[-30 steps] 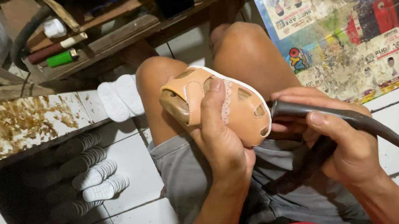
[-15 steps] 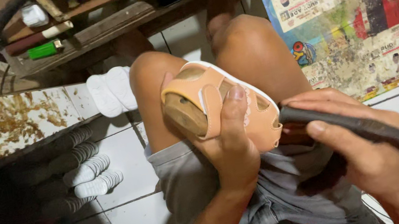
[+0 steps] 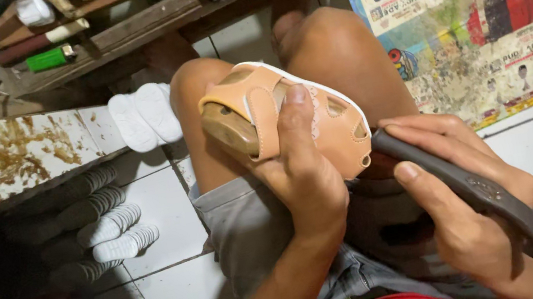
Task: The person sits on the floor and uses a curved metal tool to scrape and trim the edges of a sandal sole. They repeatedly heat the sole over a gas burner and press it into the sandal upper to bond the parts. The person handles multiple sandals, placing finished ones on a nearby shelf.
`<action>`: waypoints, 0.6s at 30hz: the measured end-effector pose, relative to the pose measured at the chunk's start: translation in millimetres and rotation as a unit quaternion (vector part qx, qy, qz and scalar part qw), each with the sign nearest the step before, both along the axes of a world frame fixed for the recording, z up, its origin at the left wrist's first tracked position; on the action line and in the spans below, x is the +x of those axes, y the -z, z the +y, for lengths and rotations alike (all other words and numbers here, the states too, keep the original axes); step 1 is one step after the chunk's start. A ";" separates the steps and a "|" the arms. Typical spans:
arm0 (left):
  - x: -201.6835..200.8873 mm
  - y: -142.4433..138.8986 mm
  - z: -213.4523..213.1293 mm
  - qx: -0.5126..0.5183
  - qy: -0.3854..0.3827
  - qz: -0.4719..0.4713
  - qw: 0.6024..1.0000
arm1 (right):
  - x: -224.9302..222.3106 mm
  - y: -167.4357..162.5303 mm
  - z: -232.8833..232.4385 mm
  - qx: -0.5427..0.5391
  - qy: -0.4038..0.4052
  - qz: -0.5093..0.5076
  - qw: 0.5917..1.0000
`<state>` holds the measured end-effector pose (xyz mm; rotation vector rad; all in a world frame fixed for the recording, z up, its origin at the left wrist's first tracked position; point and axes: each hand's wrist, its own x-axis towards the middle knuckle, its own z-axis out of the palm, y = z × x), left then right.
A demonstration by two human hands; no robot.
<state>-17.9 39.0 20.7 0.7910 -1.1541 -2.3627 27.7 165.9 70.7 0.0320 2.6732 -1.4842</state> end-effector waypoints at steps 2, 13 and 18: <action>1.4 -0.7 -1.5 0.072 0.004 -0.001 0.997 | -3.7 1.8 2.1 -0.109 -0.006 -0.016 0.994; -1.0 3.6 0.3 0.083 0.008 0.009 0.997 | 4.1 -1.6 -16.8 -0.074 0.035 0.000 0.997; 1.3 -6.5 -4.2 0.179 0.036 -0.004 0.983 | 8.4 13.0 -10.6 -0.317 0.077 -0.052 0.944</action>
